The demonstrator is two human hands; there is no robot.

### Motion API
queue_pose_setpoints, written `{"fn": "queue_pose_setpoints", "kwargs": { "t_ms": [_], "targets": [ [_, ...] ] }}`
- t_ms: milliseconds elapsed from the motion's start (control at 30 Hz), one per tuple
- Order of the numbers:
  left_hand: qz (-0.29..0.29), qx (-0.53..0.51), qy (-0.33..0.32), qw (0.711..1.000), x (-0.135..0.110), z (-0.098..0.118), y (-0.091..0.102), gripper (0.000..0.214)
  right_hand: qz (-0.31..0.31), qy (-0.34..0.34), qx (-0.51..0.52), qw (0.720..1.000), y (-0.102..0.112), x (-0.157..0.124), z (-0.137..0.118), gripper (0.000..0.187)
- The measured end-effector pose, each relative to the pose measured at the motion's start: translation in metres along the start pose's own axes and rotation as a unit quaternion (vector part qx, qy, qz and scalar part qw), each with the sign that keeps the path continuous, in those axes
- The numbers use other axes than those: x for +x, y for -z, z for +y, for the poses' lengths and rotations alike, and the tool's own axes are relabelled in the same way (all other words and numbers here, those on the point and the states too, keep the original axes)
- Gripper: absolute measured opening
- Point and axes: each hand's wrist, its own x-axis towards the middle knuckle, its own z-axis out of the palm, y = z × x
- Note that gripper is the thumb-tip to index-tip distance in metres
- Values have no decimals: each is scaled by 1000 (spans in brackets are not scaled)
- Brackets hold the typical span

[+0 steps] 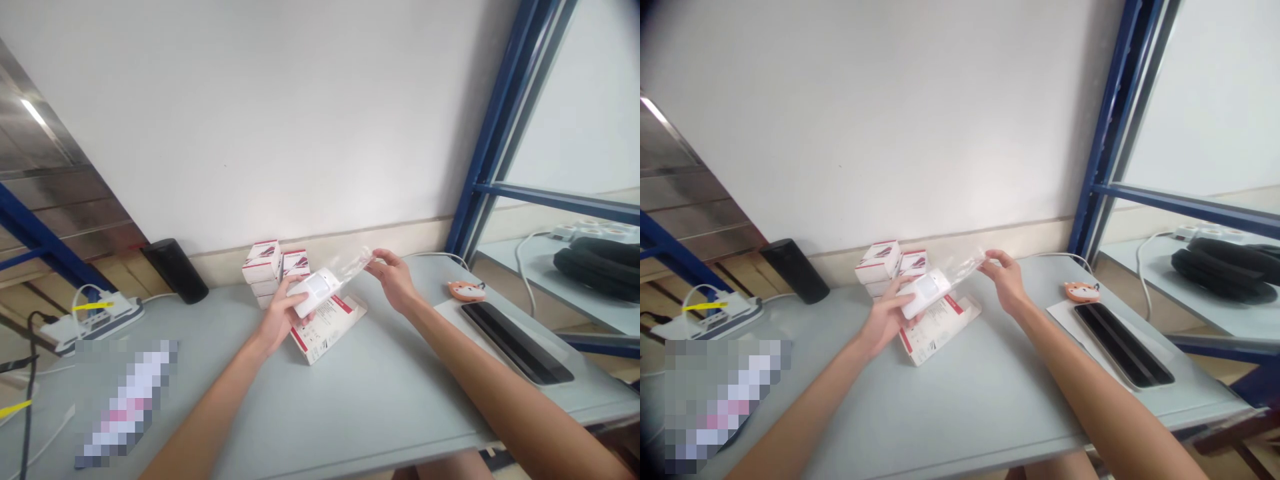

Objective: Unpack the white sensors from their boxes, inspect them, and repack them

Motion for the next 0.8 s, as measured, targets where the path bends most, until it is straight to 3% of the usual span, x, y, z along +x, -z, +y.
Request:
{"fn": "queue_pose_setpoints", "kwargs": {
  "t_ms": [233, 333, 433, 533, 600, 733, 800],
  "targets": [
    [15, 32, -51, 998, 1, -1, 1, 48, -79, -29, -8, 996, -9, -11, -8, 33],
    [29, 66, -69, 995, -1, -1, -2, 48, -90, -37, 27, 995, -15, -15, -9, 57],
    [46, 95, -92, 990, -2, -4, -5, 57, -88, -94, 20, 991, -24, -26, -8, 76],
    [38, 140, -121, 982, -2, -10, -7, 71, -167, -133, -39, 976, -36, -42, -9, 66],
    [5, 177, -133, 975, -2, -14, -7, 75, -195, -102, -85, 972, -43, -52, -12, 56],
    [-92, 234, -117, 961, -2, -17, -4, 61, -151, -6, -160, 975, -50, -59, -12, 58],
    [-90, 267, -136, 950, 0, -16, -1, 52, -157, 39, -202, 966, -48, -57, -8, 60]
  ]
}}
